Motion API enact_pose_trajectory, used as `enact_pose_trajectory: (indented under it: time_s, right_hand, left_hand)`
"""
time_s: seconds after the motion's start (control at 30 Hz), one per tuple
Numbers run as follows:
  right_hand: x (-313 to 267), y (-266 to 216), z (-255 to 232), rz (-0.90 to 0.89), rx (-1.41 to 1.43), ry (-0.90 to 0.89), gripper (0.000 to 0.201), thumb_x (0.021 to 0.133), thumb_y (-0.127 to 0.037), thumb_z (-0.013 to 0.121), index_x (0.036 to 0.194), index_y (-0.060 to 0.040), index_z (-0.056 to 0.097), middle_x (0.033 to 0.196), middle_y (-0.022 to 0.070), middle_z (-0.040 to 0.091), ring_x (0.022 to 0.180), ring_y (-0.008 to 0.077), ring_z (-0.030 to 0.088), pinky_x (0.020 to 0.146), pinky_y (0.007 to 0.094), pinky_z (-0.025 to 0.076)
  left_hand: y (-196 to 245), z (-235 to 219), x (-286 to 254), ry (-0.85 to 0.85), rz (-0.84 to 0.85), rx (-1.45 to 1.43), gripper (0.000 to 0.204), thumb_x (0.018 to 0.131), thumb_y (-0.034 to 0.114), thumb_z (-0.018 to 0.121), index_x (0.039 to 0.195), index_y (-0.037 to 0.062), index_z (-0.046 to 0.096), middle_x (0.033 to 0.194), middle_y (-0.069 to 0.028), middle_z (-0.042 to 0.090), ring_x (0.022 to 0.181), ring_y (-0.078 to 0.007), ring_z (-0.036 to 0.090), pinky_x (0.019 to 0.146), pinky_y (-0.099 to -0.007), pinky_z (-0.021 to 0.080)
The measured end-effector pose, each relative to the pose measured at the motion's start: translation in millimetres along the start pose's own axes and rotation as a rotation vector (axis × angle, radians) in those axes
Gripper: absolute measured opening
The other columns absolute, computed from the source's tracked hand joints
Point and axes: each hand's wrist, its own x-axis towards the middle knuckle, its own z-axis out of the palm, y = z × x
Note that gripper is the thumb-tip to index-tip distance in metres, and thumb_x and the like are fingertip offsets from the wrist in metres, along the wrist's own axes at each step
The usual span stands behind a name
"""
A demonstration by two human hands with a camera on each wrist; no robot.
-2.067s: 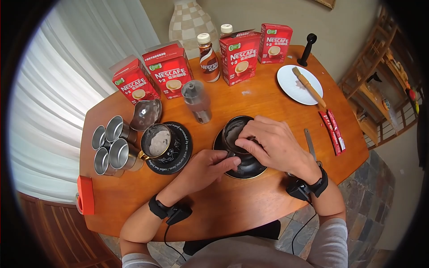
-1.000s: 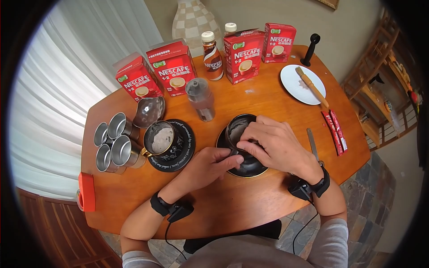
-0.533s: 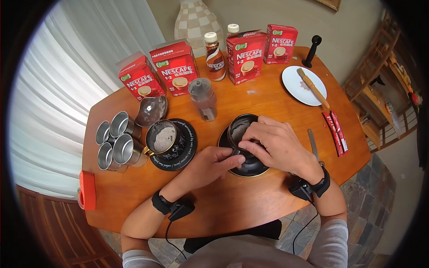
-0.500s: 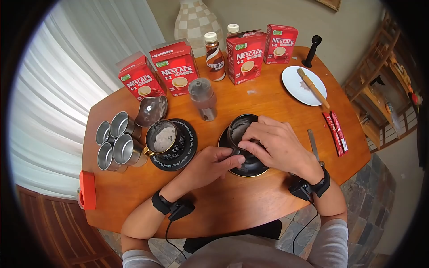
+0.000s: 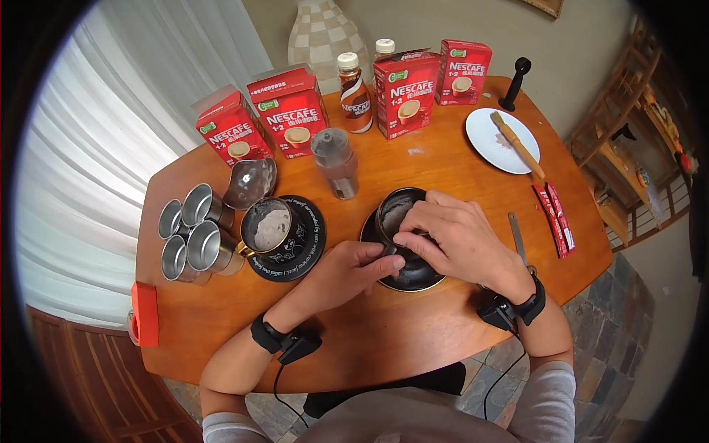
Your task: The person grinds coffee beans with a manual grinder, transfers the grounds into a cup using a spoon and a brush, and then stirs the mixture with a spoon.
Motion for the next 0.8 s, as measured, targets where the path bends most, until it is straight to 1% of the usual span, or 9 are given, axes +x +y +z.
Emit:
enact_pose_trajectory:
  time_s: [0.07, 0.17, 0.67, 0.8]
  right_hand:
    - [-0.1, 0.0, 0.1, 0.0, -0.001, -0.001, 0.015, 0.093, -0.024, 0.076, 0.089, -0.0102, 0.07, 0.082, 0.002, 0.066, 0.078, 0.0255, 0.06, 0.061, 0.0407, 0.048]
    - [0.2, -0.3, -0.6, 0.004, -0.003, -0.009, 0.015, 0.093, -0.024, 0.075, 0.089, -0.0104, 0.07, 0.083, 0.0018, 0.066, 0.078, 0.0257, 0.06, 0.061, 0.0407, 0.048]
    - [-1.0, -2.7, -0.2, -0.003, -0.04, -0.034, 0.016, 0.093, -0.024, 0.075, 0.087, -0.0107, 0.068, 0.083, 0.0022, 0.066, 0.081, 0.0262, 0.061, 0.062, 0.041, 0.049]
    - [-0.3, -3.5, -1.0, 0.018, -0.022, -0.036, 0.016, 0.093, -0.023, 0.076, 0.088, -0.0092, 0.068, 0.083, 0.0041, 0.067, 0.081, 0.0278, 0.063, 0.064, 0.0414, 0.05]
  left_hand:
    - [2.6, -1.2, -0.6, -0.014, -0.011, 0.01, 0.036, 0.105, 0.038, 0.066, 0.098, 0.0041, 0.076, 0.067, 0.0022, 0.06, 0.063, -0.0069, 0.06, 0.06, -0.0244, 0.047]
    - [0.3, -0.6, 0.0, -0.01, -0.009, 0.003, 0.036, 0.105, 0.038, 0.066, 0.099, 0.004, 0.076, 0.067, 0.0022, 0.06, 0.063, -0.0069, 0.06, 0.06, -0.0244, 0.047]
    - [0.4, -0.2, 0.4, -0.015, -0.021, -0.016, 0.035, 0.105, 0.037, 0.066, 0.099, 0.0036, 0.075, 0.069, 0.002, 0.062, 0.062, -0.0063, 0.059, 0.06, -0.024, 0.046]
    - [-3.1, 1.1, 0.7, 0.006, 0.007, -0.023, 0.038, 0.105, 0.038, 0.067, 0.098, 0.002, 0.075, 0.073, 0.0, 0.067, 0.058, -0.0071, 0.055, 0.057, -0.027, 0.045]
